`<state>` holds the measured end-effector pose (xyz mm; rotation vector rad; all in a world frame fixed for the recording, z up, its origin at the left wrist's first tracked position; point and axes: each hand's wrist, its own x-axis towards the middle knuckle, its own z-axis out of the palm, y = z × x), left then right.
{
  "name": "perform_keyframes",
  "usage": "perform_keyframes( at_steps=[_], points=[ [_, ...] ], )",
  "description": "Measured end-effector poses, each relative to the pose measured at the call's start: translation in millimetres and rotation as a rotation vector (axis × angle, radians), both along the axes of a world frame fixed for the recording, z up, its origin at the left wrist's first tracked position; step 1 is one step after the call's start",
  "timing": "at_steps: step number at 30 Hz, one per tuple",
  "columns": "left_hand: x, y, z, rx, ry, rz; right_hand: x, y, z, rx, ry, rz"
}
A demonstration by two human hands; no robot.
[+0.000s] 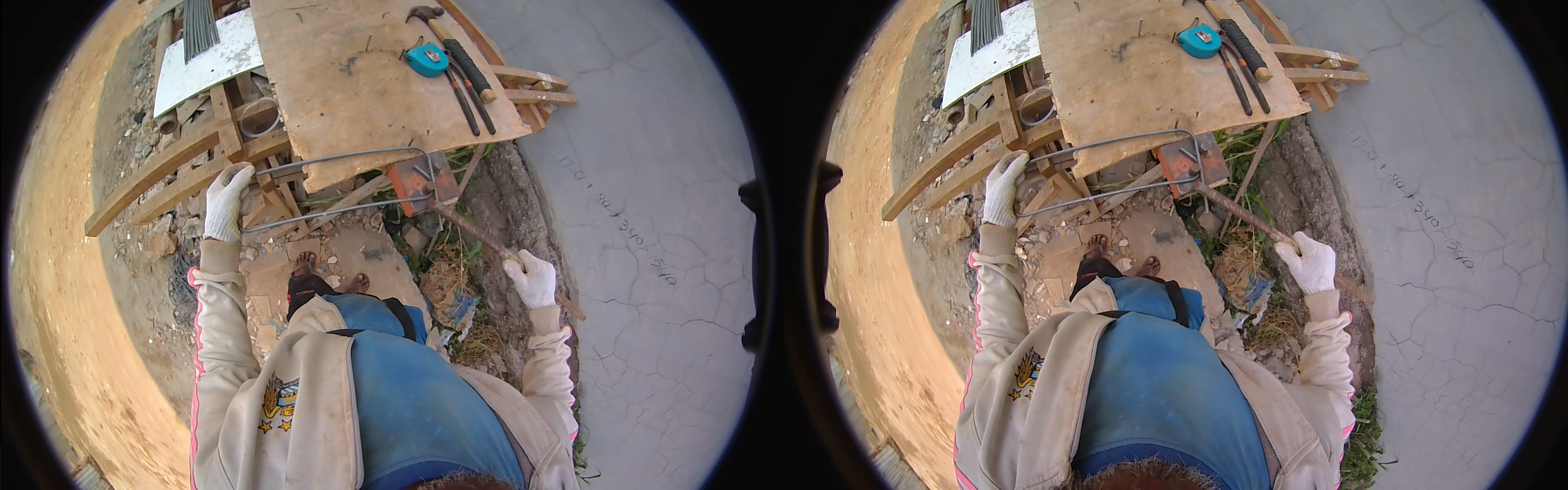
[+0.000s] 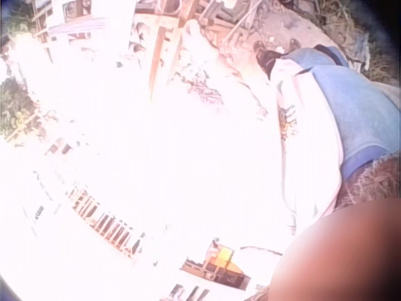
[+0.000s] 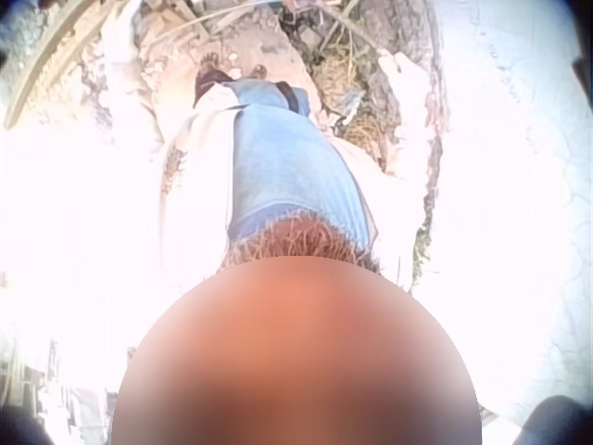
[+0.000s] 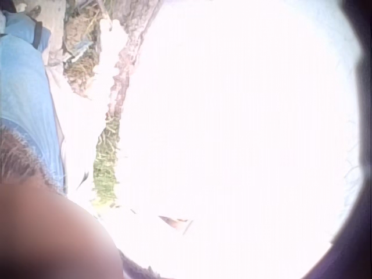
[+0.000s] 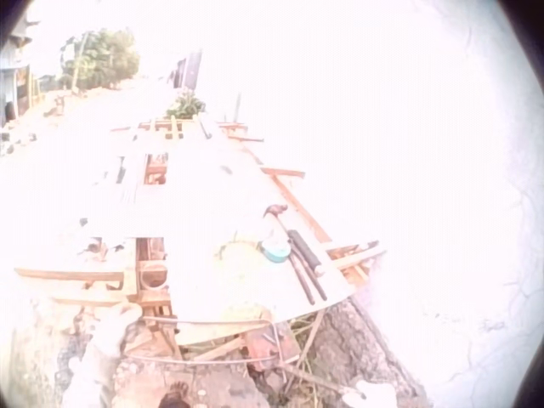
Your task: The person bends metal rods into U-shaped forms using a hammer and a wooden workbench as a fulcrum. They repeatedly position each rod, strike it with the hammer to create bends, and place the finished pieces aside.
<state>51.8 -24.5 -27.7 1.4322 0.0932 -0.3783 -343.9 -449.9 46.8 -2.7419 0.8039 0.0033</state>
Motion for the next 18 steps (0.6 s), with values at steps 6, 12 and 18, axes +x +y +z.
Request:
perform_keyframes(
  at_steps=[6,12,18],
  points=[
    [4.8,0.4,-0.3,0.022,0.025,-0.029,-4.4,17.4,-1.8,-0.023,-0.028,-0.061],
    [9.8,3.8,-1.1,0.061,0.062,-0.071,-6.6,26.8,0.1,-0.095,-0.037,-0.093],
    [4.6,-0.8,0.2,-0.075,0.114,-0.044,-7.7,42.4,1.0,-0.114,-0.033,-0.177]
  ],
)
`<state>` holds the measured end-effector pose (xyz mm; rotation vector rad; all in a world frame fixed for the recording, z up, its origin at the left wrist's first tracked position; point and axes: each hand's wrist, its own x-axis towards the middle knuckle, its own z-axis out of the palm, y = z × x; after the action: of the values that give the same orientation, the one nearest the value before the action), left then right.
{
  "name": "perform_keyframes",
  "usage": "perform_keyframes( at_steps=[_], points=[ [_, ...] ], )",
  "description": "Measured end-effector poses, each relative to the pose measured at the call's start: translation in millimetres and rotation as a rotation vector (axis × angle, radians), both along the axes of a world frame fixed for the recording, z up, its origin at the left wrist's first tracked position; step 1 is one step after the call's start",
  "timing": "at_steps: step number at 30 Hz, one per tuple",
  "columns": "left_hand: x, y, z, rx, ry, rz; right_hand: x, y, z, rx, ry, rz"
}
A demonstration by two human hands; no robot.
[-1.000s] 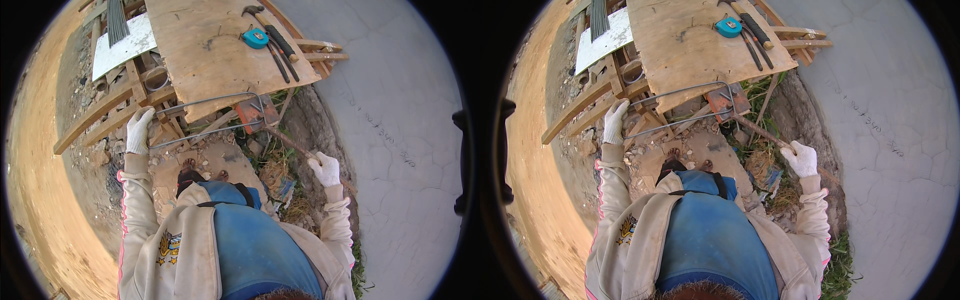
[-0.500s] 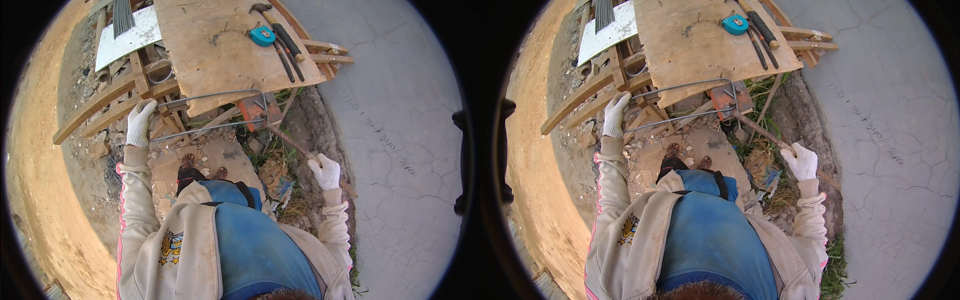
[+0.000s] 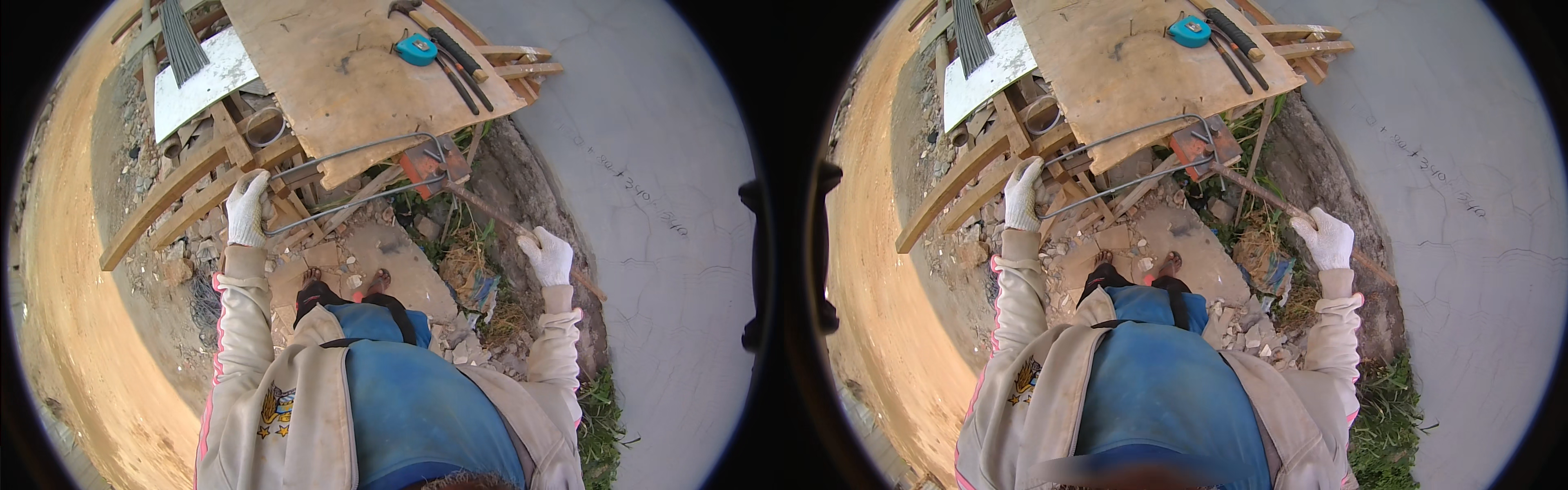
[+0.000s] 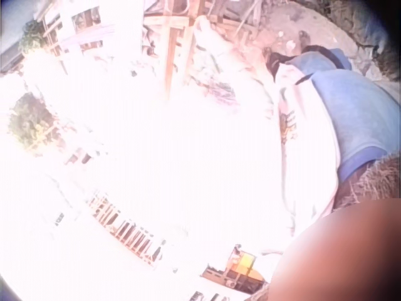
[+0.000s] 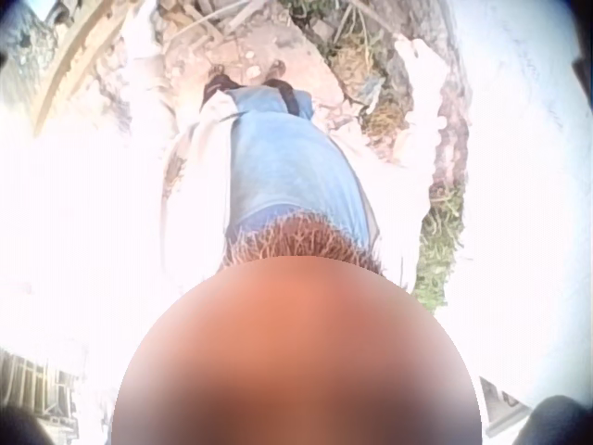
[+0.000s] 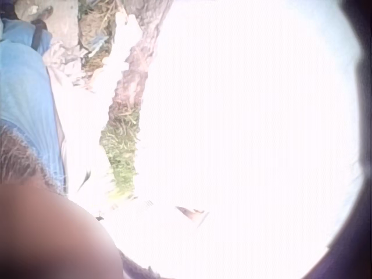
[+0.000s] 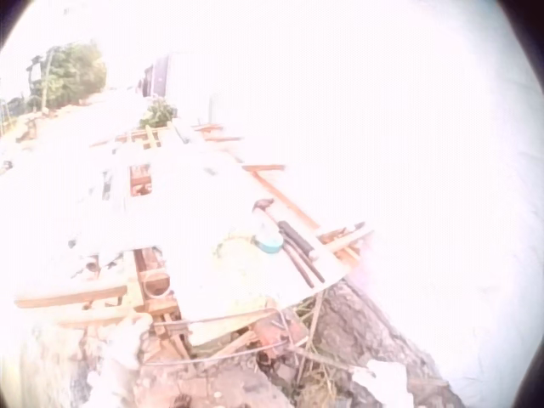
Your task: The person bends metal rods into U-shaped forms using a hammer and a wooden workbench as a fulcrum. They repeatedly position each rod, strike it with the hammer to create bends, and place the finished pieces aside.
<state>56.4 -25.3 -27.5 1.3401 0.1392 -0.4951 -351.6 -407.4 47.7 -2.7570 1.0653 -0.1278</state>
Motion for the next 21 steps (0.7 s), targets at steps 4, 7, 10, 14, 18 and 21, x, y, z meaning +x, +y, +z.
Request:
perform_keyframes(
  at_steps=[4,7,10,14,18,21],
  points=[
    [-0.5,1.3,1.7,-0.028,-0.01,-0.032,-2.0,37.9,-3.2,-0.002,-0.022,-0.129],
    [0.2,2.1,0.8,-0.041,0.021,-0.063,-6.7,91.7,-12.1,0.015,-0.069,-0.311],
    [4.7,5.1,-0.4,-0.135,0.132,-0.164,1.0,146.9,-23.4,-0.002,-0.089,-0.464],
    [15.6,13.1,-5.4,-0.186,0.344,-0.376,26.3,193.3,-24.5,-0.025,-0.112,-0.607],
    [33.9,18.1,-16.5,-0.206,0.403,-0.632,54.0,233.8,-8.5,-0.044,-0.078,-0.738],
    [42.8,17.5,-24.9,-0.255,0.394,-0.784,88.7,275.6,-6.6,-0.054,-0.105,-0.864]
  ],
)
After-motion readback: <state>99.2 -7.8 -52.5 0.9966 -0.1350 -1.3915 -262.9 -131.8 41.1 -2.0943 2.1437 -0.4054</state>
